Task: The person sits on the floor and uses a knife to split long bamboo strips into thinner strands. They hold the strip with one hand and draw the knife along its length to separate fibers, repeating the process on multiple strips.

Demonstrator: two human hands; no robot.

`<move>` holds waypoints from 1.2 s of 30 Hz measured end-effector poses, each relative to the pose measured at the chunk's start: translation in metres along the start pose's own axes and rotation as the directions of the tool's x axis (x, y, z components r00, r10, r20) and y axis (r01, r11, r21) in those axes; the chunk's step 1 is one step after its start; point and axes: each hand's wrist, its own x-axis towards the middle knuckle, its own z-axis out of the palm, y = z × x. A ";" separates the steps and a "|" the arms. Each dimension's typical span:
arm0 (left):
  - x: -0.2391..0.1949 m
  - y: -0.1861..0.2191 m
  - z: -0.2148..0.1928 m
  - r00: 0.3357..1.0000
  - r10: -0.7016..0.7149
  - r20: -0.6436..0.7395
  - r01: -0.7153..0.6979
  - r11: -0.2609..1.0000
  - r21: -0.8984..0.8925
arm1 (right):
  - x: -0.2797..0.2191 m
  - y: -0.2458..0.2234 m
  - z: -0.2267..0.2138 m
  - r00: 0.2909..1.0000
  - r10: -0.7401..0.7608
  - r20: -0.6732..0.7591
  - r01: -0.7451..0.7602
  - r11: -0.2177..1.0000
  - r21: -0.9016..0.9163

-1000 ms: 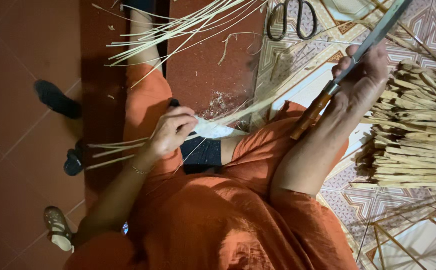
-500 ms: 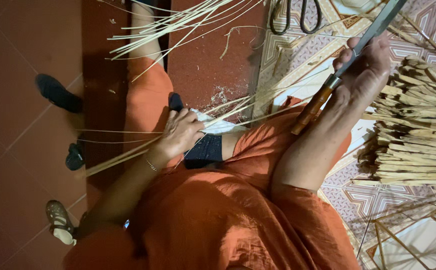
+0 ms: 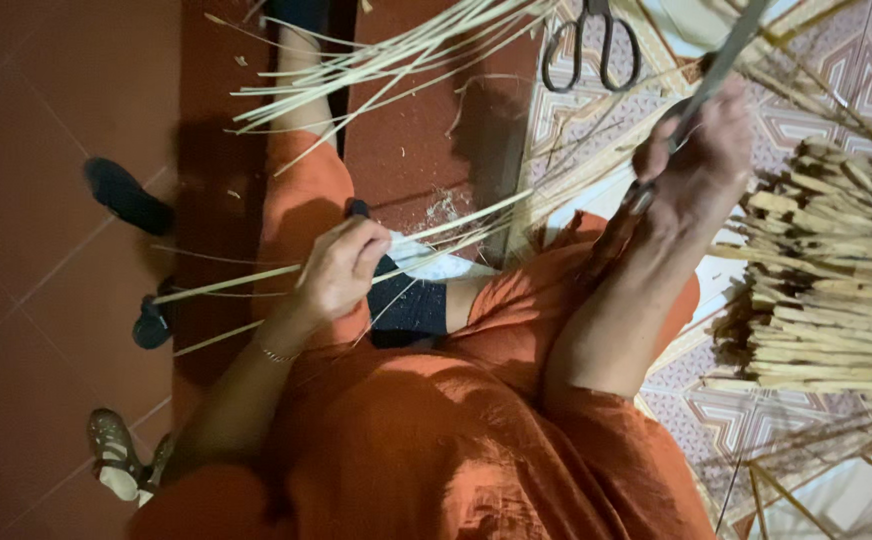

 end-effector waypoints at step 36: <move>0.029 0.053 -0.071 0.993 -0.042 -0.110 0.023 0.986 -0.163 | -0.052 0.071 0.136 0.798 0.450 0.402 -0.468 0.882 -0.059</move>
